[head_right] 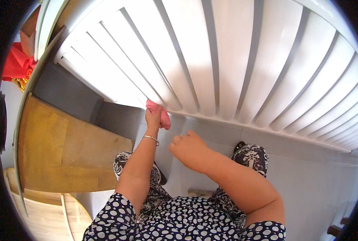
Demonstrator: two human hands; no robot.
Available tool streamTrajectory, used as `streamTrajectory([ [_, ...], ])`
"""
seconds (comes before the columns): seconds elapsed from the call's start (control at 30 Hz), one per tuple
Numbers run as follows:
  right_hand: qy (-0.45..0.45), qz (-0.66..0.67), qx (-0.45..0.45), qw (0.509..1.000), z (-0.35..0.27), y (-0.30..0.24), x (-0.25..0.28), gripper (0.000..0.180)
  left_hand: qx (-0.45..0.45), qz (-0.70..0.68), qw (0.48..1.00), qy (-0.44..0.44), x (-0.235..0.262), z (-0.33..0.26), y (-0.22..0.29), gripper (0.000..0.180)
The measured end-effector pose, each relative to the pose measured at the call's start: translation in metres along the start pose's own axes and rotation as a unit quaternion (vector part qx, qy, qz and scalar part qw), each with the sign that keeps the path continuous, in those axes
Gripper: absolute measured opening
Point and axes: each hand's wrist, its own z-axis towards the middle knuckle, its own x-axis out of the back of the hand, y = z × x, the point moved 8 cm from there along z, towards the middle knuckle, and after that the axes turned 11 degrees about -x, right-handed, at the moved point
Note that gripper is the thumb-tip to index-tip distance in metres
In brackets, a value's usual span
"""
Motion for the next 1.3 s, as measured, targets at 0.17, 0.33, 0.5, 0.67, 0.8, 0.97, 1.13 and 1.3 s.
streamTrajectory([
  [0.17,-0.007,0.023,-0.04,0.999,0.004,0.025,-0.012,0.017,0.016,-0.073,0.996,0.039,0.002,0.009,0.029,0.044],
  [0.33,-0.015,0.006,-0.047,0.999,0.006,0.025,-0.014,0.017,-0.109,-0.032,0.99,0.081,0.056,0.049,0.127,0.036],
  [0.5,-0.028,0.019,-0.042,0.999,0.005,0.027,-0.014,0.017,-0.246,-0.011,0.964,0.099,0.114,0.105,0.253,0.037],
  [0.67,0.022,0.024,-0.03,0.999,0.002,0.027,-0.012,0.009,-0.288,0.026,0.947,0.138,0.145,0.134,0.33,0.037],
  [0.8,0.028,0.011,-0.024,0.999,0.0,0.026,-0.013,0.007,-0.285,0.099,0.94,0.156,0.123,0.126,0.309,0.042],
  [0.97,0.031,0.001,-0.015,0.999,0.0,0.025,-0.019,0.009,-0.178,0.14,0.969,0.095,0.084,0.1,0.24,0.051],
  [1.13,-0.027,-0.03,-0.023,0.999,0.0,0.019,-0.02,0.016,-0.132,0.102,0.985,0.042,0.059,0.077,0.171,0.054],
  [1.3,-0.056,-0.039,-0.017,0.998,-0.003,0.011,-0.015,0.02,-0.11,0.069,0.992,0.009,0.034,0.052,0.113,0.055],
])
